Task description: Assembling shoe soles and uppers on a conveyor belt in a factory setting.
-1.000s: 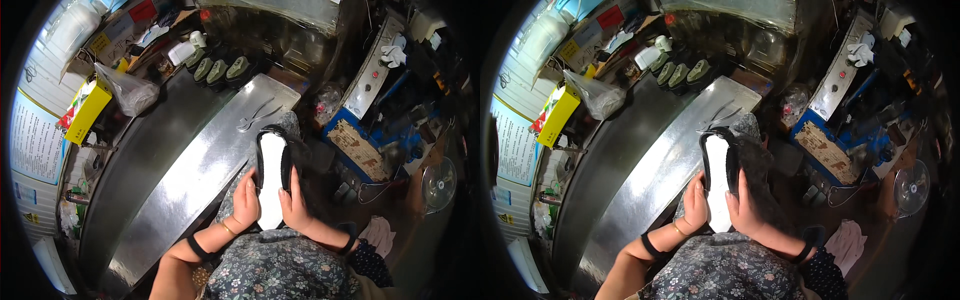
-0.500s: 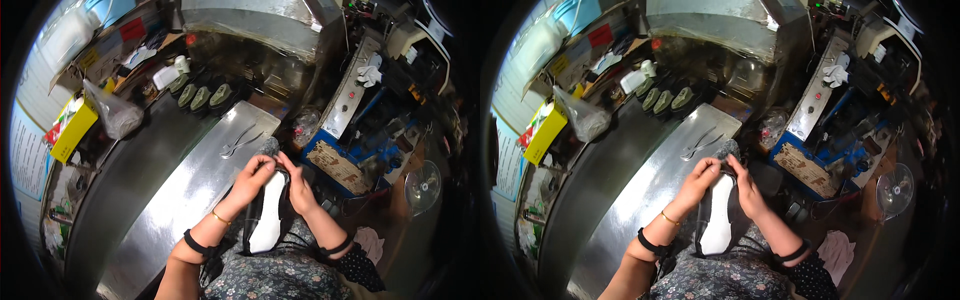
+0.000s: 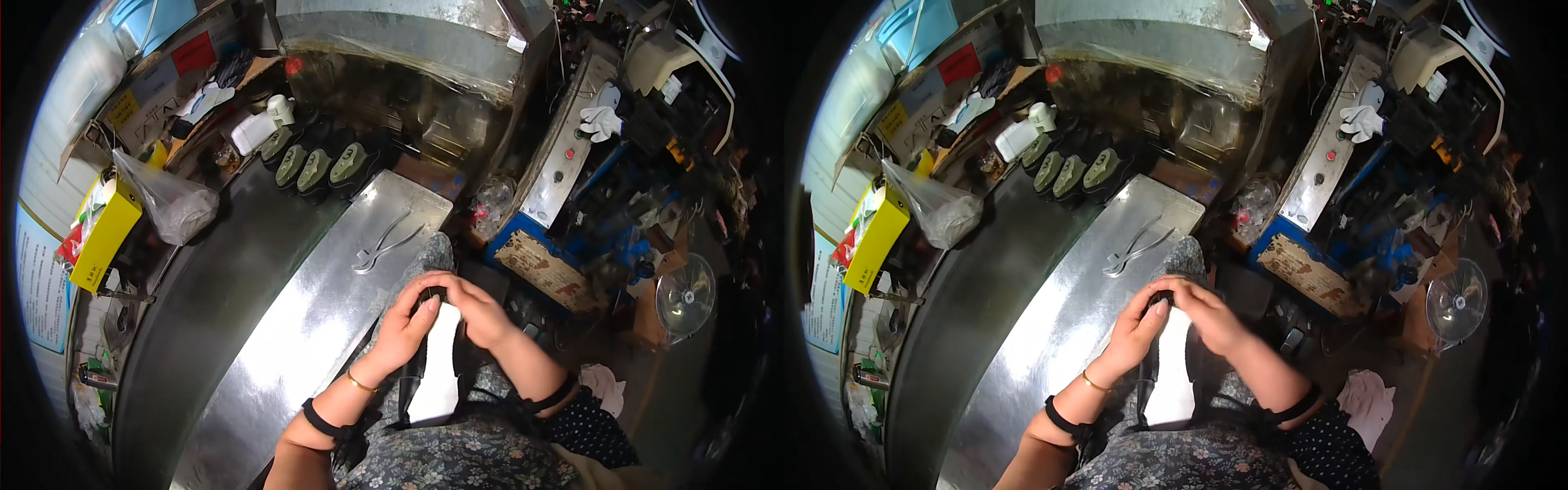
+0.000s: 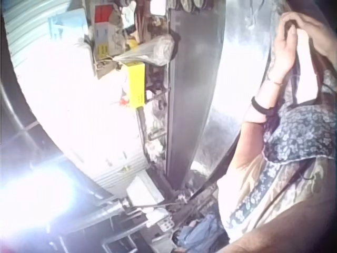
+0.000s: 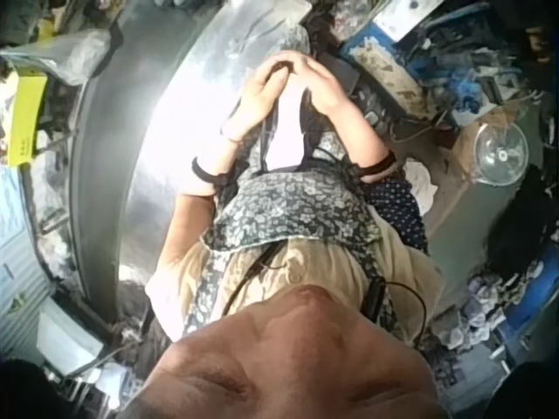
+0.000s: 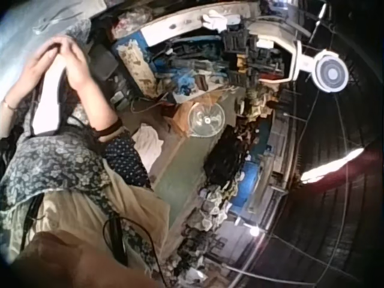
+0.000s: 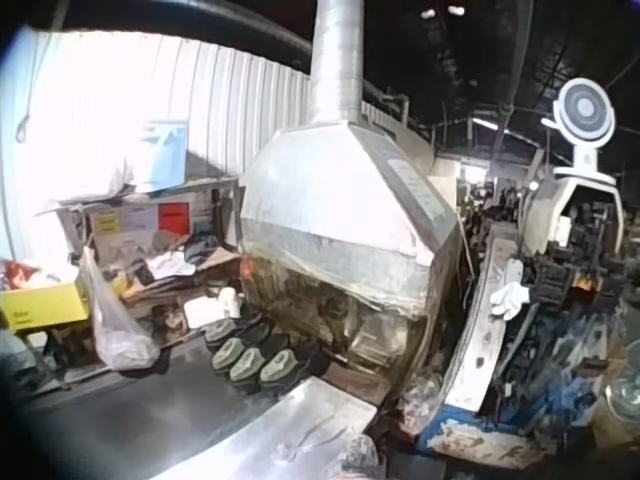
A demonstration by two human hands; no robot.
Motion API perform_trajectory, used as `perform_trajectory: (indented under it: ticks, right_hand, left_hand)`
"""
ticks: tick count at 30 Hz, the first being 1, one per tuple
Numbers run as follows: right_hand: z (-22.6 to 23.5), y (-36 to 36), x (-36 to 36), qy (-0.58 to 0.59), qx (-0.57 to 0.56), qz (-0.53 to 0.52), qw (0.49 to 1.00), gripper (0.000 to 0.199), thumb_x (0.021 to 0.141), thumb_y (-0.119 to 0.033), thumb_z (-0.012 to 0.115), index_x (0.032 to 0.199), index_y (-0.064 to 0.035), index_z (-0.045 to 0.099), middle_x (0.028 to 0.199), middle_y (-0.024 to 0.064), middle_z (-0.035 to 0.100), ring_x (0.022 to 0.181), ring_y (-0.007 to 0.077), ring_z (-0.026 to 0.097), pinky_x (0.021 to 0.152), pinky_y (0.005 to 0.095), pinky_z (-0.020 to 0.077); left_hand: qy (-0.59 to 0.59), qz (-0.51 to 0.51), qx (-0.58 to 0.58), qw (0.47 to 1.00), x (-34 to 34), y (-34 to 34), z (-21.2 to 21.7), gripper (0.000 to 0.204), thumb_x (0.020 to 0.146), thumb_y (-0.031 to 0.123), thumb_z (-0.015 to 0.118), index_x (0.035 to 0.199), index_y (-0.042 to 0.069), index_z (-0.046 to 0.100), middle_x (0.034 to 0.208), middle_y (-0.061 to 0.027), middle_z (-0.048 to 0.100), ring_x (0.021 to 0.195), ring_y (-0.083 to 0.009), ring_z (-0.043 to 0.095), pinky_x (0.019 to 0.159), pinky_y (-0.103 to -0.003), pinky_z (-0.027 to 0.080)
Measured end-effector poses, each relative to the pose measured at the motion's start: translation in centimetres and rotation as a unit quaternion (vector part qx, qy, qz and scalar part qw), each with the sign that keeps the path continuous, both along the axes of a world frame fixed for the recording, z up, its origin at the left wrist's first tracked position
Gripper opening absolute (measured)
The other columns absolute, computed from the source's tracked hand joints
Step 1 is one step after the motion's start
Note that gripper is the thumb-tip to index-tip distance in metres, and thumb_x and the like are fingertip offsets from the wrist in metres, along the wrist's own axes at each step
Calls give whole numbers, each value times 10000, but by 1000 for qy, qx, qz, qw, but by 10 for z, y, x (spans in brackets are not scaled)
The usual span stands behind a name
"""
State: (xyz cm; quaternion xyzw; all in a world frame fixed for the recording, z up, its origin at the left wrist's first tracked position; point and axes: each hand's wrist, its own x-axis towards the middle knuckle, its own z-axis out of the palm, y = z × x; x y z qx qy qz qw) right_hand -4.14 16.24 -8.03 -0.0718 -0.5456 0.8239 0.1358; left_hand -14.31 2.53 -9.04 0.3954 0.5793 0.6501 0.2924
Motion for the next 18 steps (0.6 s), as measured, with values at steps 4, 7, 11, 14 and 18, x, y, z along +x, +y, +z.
perform_trajectory:
  ticks: [4,7,11,14,18]
  right_hand:
    - [6,3,14,-1,-57,20,998,318,1060,-160,397,1233,20,595,1368,117,552,1323,222,468,1124,355,329]
    - [13,-16,5,-4,347,-164,923,275,1018,-31,403,1185,26,614,1278,138,614,1245,232,547,1078,349,393]
    - [5,0,15,-48,195,-97,975,334,1041,-119,433,1315,32,549,1369,118,550,1324,228,467,1129,355,322]
    - [5,7,25,-13,67,-23,997,353,1027,-80,466,1359,20,531,1408,111,523,1341,200,452,1128,336,328]
    - [8,-8,28,-20,149,-55,987,358,1028,-120,495,1356,13,542,1386,111,545,1326,209,471,1126,335,332]
  left_hand:
    - [-9,-18,20,1000,2,2,6,372,966,131,579,1315,11,528,1363,-146,536,1313,-292,478,1104,-357,349]
    - [1,1,-23,1000,0,5,5,374,964,133,585,1316,20,530,1365,-139,533,1326,-283,461,1108,-359,342]
    - [-59,-105,-82,989,-17,13,12,400,951,160,623,1321,38,530,1360,-134,523,1313,-275,458,1101,-347,346]
    - [11,-140,-56,989,-24,8,7,515,917,206,690,1371,75,483,1348,-102,514,1276,-236,471,1097,-347,352]
    - [-39,-152,-69,985,-12,-9,30,779,765,214,850,1402,80,421,1357,-95,490,1299,-211,445,1107,-348,345]
